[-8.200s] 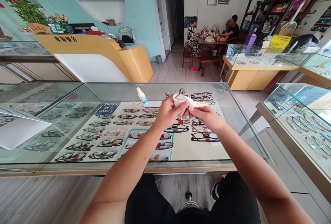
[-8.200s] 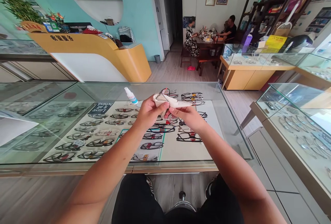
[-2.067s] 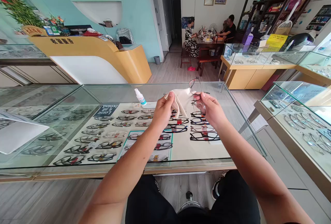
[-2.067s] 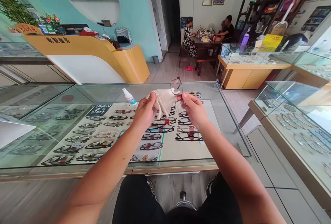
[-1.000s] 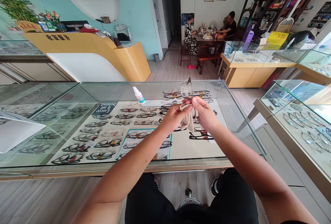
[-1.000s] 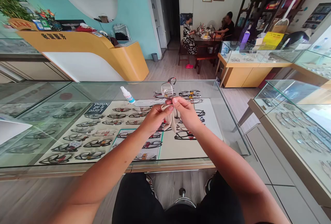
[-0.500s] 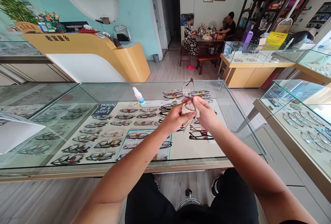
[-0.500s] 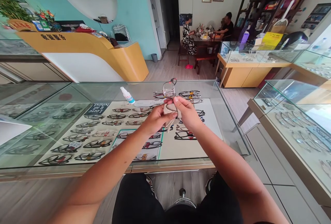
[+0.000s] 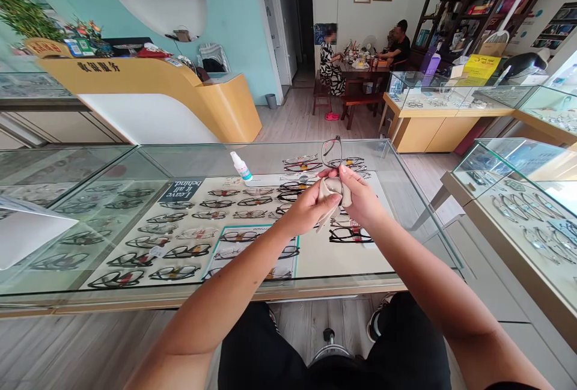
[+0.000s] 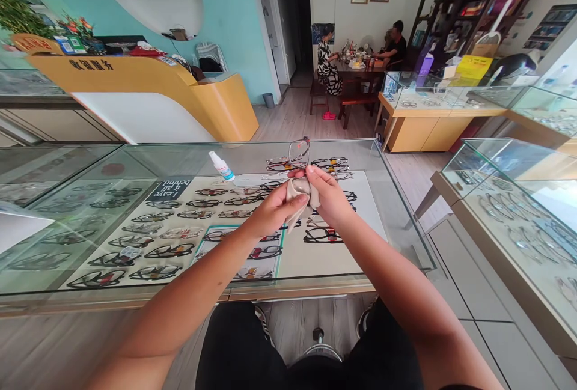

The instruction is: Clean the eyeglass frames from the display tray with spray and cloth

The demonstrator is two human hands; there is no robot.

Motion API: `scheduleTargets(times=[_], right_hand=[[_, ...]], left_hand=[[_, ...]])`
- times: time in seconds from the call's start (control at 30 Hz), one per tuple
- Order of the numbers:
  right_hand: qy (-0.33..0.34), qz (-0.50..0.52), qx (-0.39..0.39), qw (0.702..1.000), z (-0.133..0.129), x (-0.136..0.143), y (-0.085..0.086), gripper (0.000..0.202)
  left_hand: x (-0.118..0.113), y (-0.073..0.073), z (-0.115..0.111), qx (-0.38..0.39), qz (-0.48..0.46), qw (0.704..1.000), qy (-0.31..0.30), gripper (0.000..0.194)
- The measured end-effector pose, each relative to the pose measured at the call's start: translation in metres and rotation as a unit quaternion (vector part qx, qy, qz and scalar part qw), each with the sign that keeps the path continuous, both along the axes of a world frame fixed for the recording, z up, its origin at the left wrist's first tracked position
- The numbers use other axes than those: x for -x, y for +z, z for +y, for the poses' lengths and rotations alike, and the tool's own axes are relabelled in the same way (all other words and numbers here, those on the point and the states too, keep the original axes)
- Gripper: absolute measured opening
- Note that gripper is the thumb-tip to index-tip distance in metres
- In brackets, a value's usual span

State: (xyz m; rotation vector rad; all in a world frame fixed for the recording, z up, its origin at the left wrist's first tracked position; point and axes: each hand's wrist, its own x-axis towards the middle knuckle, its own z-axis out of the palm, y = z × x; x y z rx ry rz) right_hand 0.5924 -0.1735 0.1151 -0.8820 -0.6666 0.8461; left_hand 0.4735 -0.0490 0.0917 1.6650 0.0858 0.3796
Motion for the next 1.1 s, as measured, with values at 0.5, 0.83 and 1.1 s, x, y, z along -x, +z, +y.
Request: scheduleTargets(times=[0.5, 0.83, 1.1], right_hand=[[0.005, 0.005, 0.001, 1.000, 0.003, 0.008, -0.006, 0.054], [0.001, -0.069, -0.016, 0.998, -0.001, 0.008, -0.009, 0.045], [-0.009, -0.071, 0.017, 0.997, -0.007, -0.001, 0.002, 0.038]], left_hand=[[-0.005, 0.003, -0.012, -0.014, -0.066, 0.993, 0.095, 0.066], [-0.004, 0.009, -0.012, -0.045, -0.109, 0.971, 0.206, 0.071], [0.003, 0.007, 0.006, 0.029, -0.009, 0.999, 0.044, 0.068]])
